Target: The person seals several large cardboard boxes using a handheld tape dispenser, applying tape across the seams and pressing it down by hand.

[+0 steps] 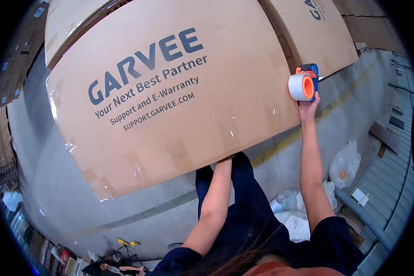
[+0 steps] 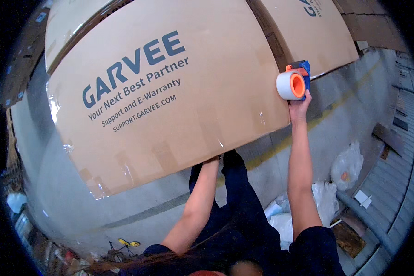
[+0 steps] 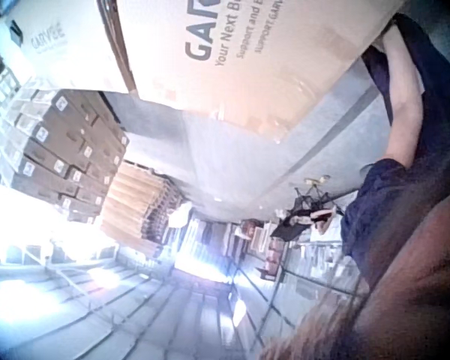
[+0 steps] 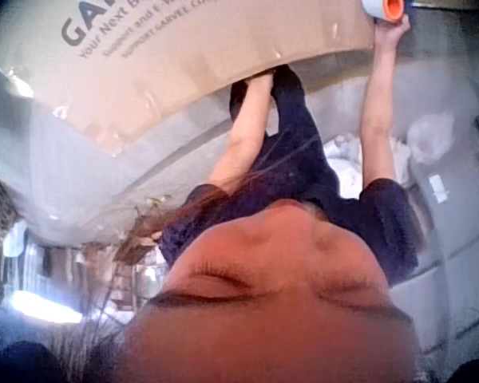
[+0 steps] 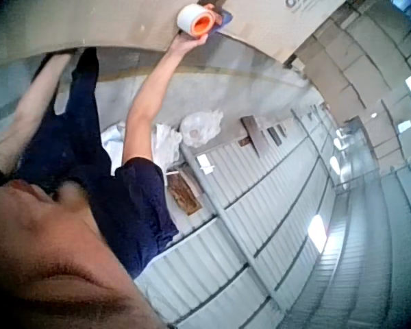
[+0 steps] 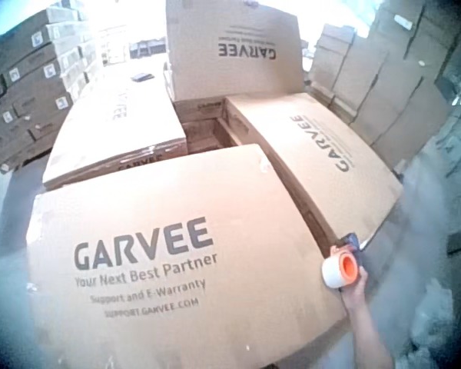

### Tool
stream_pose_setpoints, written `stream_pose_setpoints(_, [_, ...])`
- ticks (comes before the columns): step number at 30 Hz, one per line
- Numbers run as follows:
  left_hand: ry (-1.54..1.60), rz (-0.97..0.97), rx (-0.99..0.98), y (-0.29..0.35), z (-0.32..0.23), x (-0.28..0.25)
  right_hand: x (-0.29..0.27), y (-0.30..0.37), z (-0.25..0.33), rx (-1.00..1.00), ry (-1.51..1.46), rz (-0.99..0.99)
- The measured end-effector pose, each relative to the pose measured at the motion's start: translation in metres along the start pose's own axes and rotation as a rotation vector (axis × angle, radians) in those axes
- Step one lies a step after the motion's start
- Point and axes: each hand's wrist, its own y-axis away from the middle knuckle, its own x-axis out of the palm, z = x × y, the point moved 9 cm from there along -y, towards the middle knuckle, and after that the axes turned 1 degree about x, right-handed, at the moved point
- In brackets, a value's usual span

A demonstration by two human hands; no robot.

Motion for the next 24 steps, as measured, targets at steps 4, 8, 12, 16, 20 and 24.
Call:
stream_pose_setpoints(4, [-0.056,-0.02,-0.003,0.018,-0.016,-0.011,-0.023,0.013,-0.003,-0.01,-0.054,0.022])
stream_pose_setpoints(8, [-0.13,-0.074,0.012,0.034,-0.038,-0.032,-0.061,0.087,-0.055,0.05,-0.153,-0.05])
stream_pose_setpoints(12, [-0.217,-0.141,0.056,0.046,-0.06,-0.045,-0.088,0.16,-0.126,0.11,-0.282,-0.213])
stream_pose_setpoints(16, [-0.282,-0.181,0.135,0.051,-0.089,-0.046,-0.076,0.195,-0.151,0.233,-0.285,-0.336])
stream_pose_setpoints(20, [-0.33,-0.194,0.193,0.047,-0.1,-0.046,-0.061,0.172,-0.149,0.252,-0.364,-0.254])
stream_pose_setpoints(24, [-0.37,-0.194,0.269,0.051,-0.099,-0.047,-0.059,0.134,-0.142,0.383,-0.455,-0.183])
